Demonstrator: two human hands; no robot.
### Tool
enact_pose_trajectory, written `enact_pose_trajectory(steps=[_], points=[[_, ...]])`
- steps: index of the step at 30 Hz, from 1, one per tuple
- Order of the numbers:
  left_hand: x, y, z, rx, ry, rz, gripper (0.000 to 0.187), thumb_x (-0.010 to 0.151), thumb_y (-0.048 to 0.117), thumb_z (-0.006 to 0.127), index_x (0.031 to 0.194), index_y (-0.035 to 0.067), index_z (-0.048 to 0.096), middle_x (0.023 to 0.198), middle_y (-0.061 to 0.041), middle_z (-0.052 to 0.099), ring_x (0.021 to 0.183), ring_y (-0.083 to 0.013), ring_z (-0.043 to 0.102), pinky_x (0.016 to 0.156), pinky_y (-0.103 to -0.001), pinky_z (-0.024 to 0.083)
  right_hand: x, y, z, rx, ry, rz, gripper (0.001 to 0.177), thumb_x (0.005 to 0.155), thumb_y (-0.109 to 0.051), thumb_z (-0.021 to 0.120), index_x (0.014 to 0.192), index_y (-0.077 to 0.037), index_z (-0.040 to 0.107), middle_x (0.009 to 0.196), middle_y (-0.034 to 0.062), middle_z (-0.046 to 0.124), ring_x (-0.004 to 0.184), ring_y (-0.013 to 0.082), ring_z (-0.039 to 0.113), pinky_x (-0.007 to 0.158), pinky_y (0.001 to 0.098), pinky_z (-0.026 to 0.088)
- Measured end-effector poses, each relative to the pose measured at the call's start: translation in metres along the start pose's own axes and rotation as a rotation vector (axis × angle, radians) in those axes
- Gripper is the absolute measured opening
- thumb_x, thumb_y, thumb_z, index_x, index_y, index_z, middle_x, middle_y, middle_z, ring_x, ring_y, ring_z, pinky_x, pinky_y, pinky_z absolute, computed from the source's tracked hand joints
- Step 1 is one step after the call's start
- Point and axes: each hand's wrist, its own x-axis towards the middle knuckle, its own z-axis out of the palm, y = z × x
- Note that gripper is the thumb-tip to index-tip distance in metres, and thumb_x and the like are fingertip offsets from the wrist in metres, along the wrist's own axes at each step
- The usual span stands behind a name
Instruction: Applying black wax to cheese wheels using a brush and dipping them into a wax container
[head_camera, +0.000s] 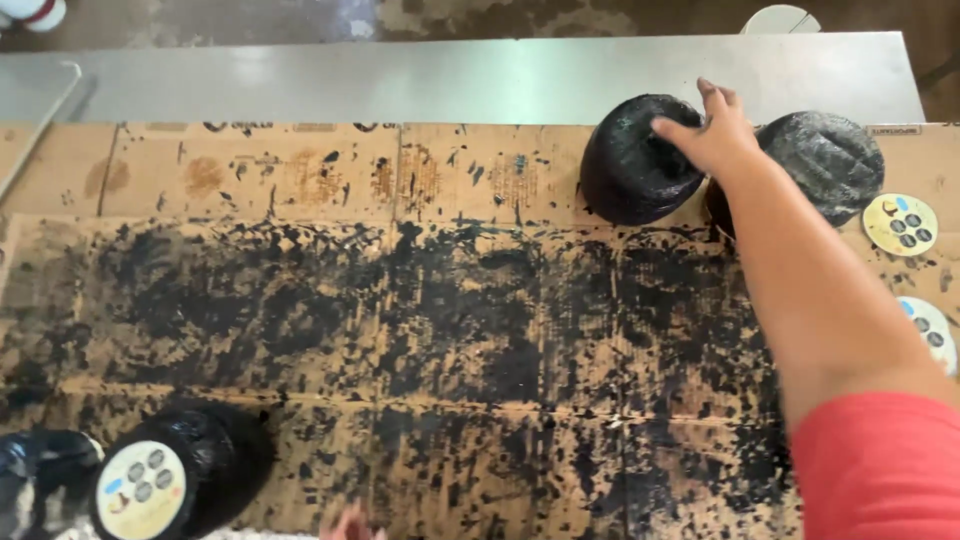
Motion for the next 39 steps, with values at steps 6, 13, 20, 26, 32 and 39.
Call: enact_pose_trajectory(steps=[6, 13, 20, 26, 32, 39], points=[[0.063, 0.197, 0.059, 0.235, -0.18, 0.372, 0.063, 0.094, 0.04, 0.049, 0.147, 0.006, 0.045, 0.136, -0.012, 0.057, 0.12, -0.023, 0.058, 0.107, -0.044, 0.048, 0.059, 0.052, 0.043, 0.321, 0.131, -0.097, 0.057, 0.099, -0.046, 0.065, 0.142, -0.009, 0.054, 0.144, 0.0146, 0.045, 0.132, 0.0379, 0.046, 0.111, 0.0523, 0.042], [0.191, 0.319, 0.166, -0.184, -0.389, 0.321, 0.068, 0.101, 0.033, 0.063, 0.156, 0.002, 0.036, 0.153, -0.034, 0.029, 0.139, -0.0544, 0.044, 0.111, -0.067, 0.043, -0.045, 0.108, 0.066, 0.719, 0.305, -0.435, 0.035, 0.112, -0.02, 0.054, 0.143, -0.003, 0.055, 0.142, 0.0248, 0.056, 0.136, 0.0379, 0.05, 0.116, 0.0492, 0.04], [0.261, 0.361, 0.232, -0.38, -0.644, -0.138, 0.105, 0.08, 0.074, 0.072, 0.16, 0.022, 0.028, 0.167, -0.014, 0.026, 0.152, -0.0444, 0.027, 0.099, -0.081, 0.035, -0.07, 0.133, 0.103, 1.166, -0.105, 0.24, 0.055, 0.104, -0.042, 0.054, 0.152, -0.025, 0.033, 0.154, 0.0162, 0.034, 0.133, 0.0442, 0.048, 0.09, 0.0645, 0.051], [0.233, 0.366, 0.206, -0.187, -0.722, -0.175, 0.111, 0.07, 0.06, 0.086, 0.158, 0.022, 0.032, 0.166, -0.018, 0.029, 0.152, -0.0473, 0.028, 0.108, -0.075, 0.034, -0.072, 0.15, 0.129, 1.364, -0.329, 0.332, 0.065, 0.098, -0.064, 0.044, 0.151, -0.027, 0.035, 0.15, 0.0186, 0.043, 0.132, 0.048, 0.049, 0.098, 0.0706, 0.043], [0.23, 0.345, 0.23, -0.274, -0.672, -0.171, 0.108, 0.072, 0.062, 0.087, 0.157, 0.024, 0.032, 0.164, -0.02, 0.03, 0.147, -0.0503, 0.035, 0.098, -0.078, 0.042, -0.077, 0.13, 0.132, 1.287, -0.31, 0.387, 0.091, 0.093, -0.073, 0.046, 0.164, -0.02, 0.023, 0.161, 0.0226, 0.034, 0.147, 0.0516, 0.033, 0.106, 0.0801, 0.023], [0.144, 0.331, 0.201, -0.55, -0.619, -0.07, 0.111, 0.073, 0.033, 0.092, 0.157, 0.01, 0.024, 0.157, -0.033, 0.028, 0.147, -0.0532, 0.031, 0.114, -0.063, 0.036, -0.136, 0.114, 0.103, 1.29, -0.206, 0.359, 0.076, 0.097, -0.06, 0.05, 0.161, -0.025, 0.028, 0.168, 0.0202, 0.025, 0.154, 0.0458, 0.02, 0.121, 0.0687, 0.012]])
